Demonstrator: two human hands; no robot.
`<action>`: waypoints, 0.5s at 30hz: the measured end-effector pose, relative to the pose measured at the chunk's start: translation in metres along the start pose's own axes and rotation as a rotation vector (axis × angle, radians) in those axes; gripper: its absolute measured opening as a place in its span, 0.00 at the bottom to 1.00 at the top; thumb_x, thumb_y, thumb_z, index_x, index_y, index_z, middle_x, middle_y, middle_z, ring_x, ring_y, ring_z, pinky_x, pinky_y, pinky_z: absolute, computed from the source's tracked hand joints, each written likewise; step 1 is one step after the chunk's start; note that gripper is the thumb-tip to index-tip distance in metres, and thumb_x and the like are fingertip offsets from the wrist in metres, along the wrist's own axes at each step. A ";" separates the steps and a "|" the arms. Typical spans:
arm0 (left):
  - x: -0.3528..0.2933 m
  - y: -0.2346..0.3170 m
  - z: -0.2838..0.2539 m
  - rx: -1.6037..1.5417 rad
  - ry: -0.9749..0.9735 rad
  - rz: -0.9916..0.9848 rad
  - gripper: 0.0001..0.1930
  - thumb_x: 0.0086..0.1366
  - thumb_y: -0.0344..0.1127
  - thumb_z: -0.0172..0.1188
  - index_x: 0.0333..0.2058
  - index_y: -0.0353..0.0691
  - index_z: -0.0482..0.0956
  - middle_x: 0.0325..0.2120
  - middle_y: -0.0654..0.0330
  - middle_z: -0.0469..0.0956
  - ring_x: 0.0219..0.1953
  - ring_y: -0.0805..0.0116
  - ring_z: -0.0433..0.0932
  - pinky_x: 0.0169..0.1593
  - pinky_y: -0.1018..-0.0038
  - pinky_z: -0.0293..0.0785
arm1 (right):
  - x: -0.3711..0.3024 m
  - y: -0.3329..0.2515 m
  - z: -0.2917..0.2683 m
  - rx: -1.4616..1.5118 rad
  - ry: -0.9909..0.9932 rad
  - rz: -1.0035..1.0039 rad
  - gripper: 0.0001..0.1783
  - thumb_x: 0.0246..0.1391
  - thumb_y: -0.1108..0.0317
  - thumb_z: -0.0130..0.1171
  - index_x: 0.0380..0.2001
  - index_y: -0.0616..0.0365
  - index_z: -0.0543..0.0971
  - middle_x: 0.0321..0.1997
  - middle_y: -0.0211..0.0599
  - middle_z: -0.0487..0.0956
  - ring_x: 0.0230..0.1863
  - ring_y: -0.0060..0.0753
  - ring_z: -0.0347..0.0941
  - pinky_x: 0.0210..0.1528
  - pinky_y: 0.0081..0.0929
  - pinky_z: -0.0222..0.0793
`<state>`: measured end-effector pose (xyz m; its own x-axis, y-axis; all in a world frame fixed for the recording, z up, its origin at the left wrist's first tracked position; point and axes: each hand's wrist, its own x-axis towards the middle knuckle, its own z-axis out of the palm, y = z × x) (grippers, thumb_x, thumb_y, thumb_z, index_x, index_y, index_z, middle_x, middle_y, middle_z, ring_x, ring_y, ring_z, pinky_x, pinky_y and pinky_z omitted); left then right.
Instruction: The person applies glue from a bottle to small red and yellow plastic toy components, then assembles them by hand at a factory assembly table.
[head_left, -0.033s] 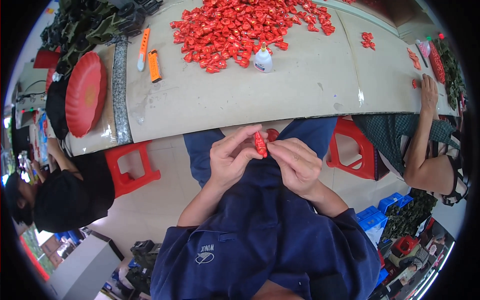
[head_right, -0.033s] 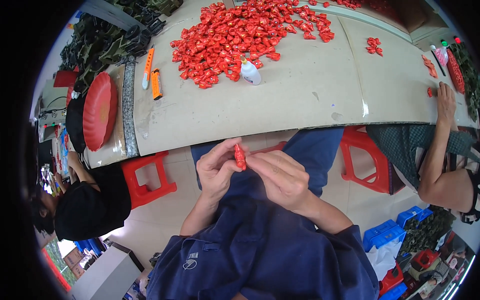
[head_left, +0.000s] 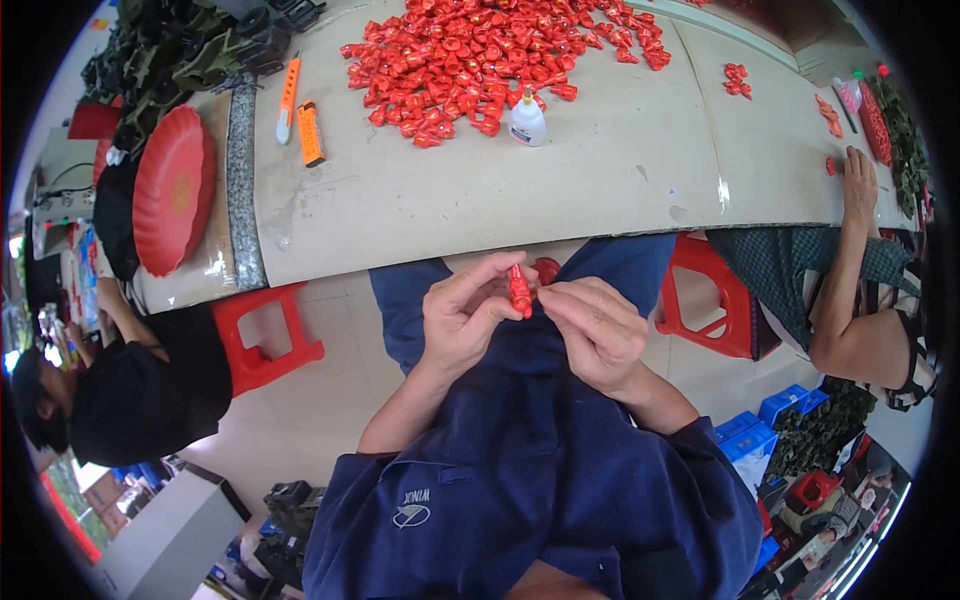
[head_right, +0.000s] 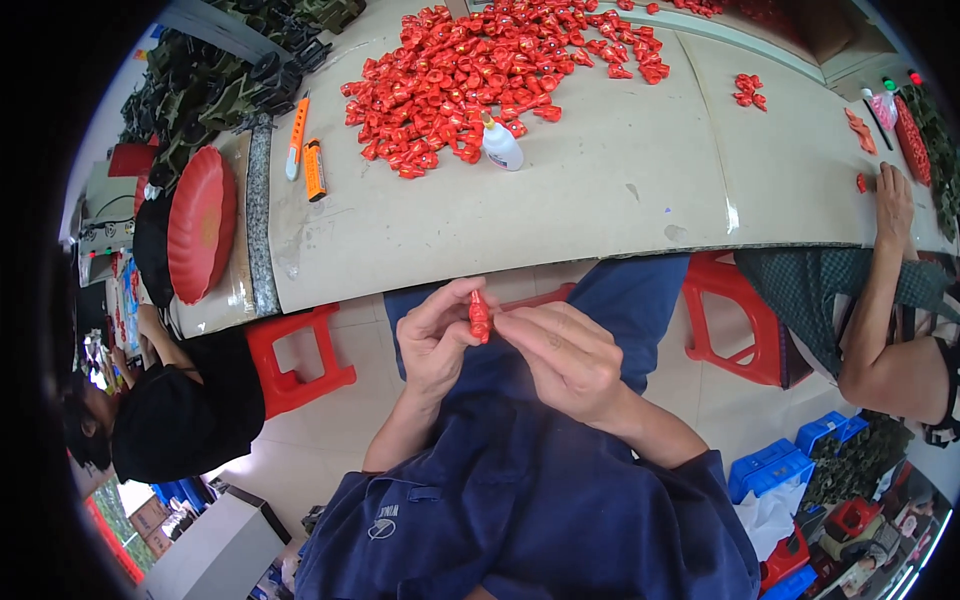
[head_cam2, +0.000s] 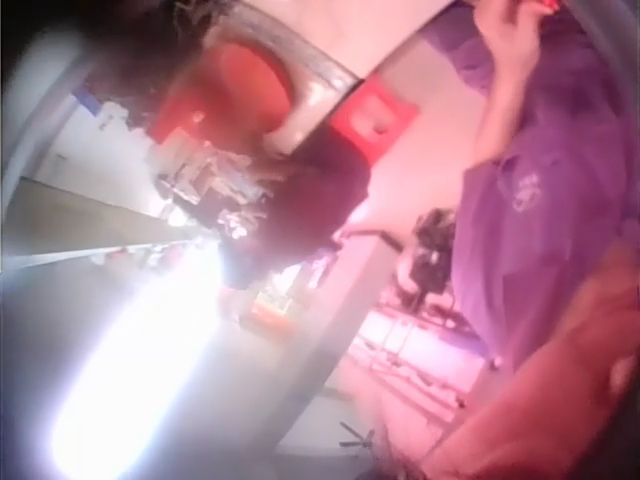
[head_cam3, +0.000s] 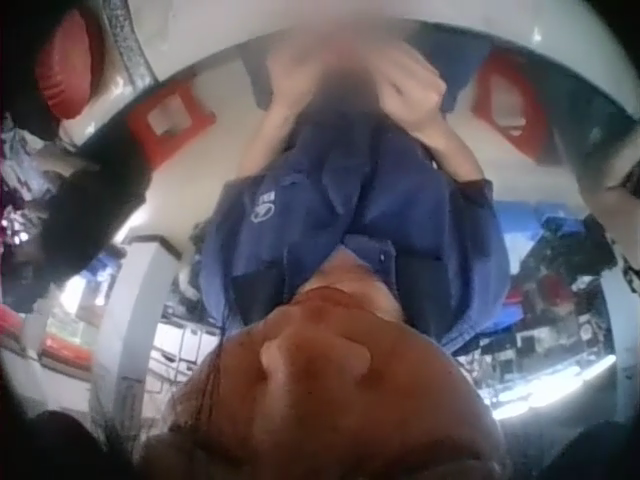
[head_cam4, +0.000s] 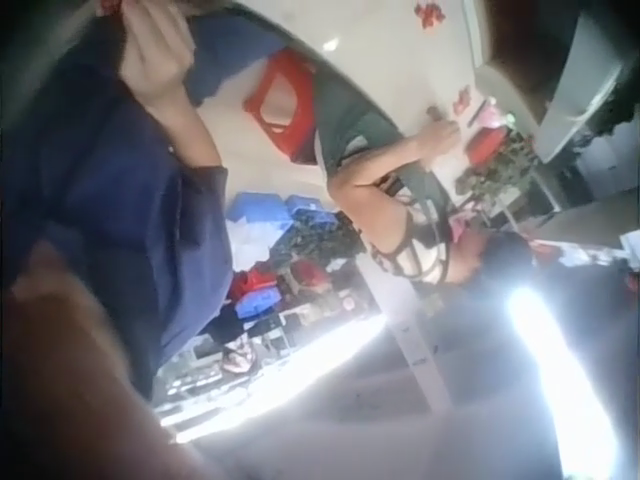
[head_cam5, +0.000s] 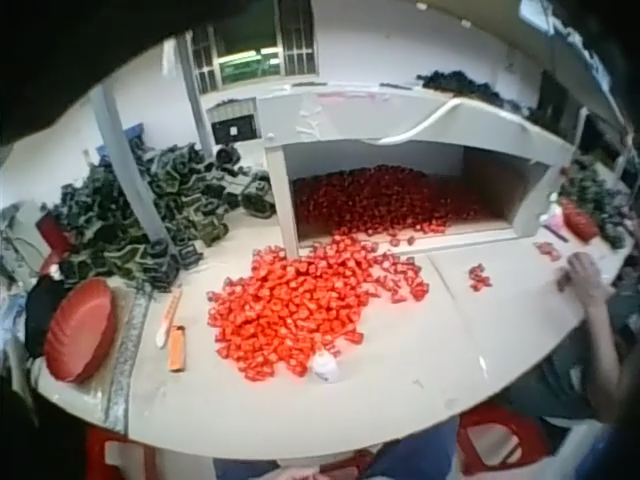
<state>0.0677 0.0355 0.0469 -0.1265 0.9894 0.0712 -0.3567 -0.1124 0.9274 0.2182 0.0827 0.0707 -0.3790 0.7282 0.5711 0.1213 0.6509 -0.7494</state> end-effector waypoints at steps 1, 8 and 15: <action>0.000 -0.004 -0.001 0.009 -0.001 -0.005 0.21 0.51 0.23 0.59 0.47 0.31 0.69 0.35 0.53 0.76 0.37 0.70 0.75 0.43 0.76 0.73 | 0.002 -0.002 -0.002 0.007 0.007 0.004 0.14 0.32 0.82 0.63 0.29 0.67 0.78 0.28 0.43 0.77 0.25 0.37 0.74 0.26 0.23 0.70; 0.004 -0.009 0.000 -0.294 -0.162 -0.019 0.26 0.54 0.31 0.59 0.50 0.28 0.64 0.41 0.49 0.72 0.43 0.65 0.73 0.48 0.72 0.69 | 0.010 -0.003 -0.003 0.005 0.021 -0.013 0.15 0.28 0.77 0.67 0.27 0.65 0.78 0.26 0.40 0.77 0.24 0.35 0.73 0.25 0.23 0.70; 0.005 -0.012 0.000 -0.411 -0.191 -0.069 0.29 0.53 0.36 0.60 0.51 0.29 0.62 0.43 0.50 0.71 0.47 0.64 0.70 0.52 0.70 0.65 | 0.012 0.000 -0.001 -0.085 0.025 -0.103 0.16 0.25 0.76 0.67 0.25 0.65 0.78 0.25 0.39 0.76 0.25 0.35 0.73 0.24 0.23 0.69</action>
<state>0.0711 0.0415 0.0358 0.0697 0.9907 0.1165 -0.7007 -0.0345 0.7126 0.2141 0.0916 0.0780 -0.3703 0.6614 0.6523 0.1606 0.7372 -0.6563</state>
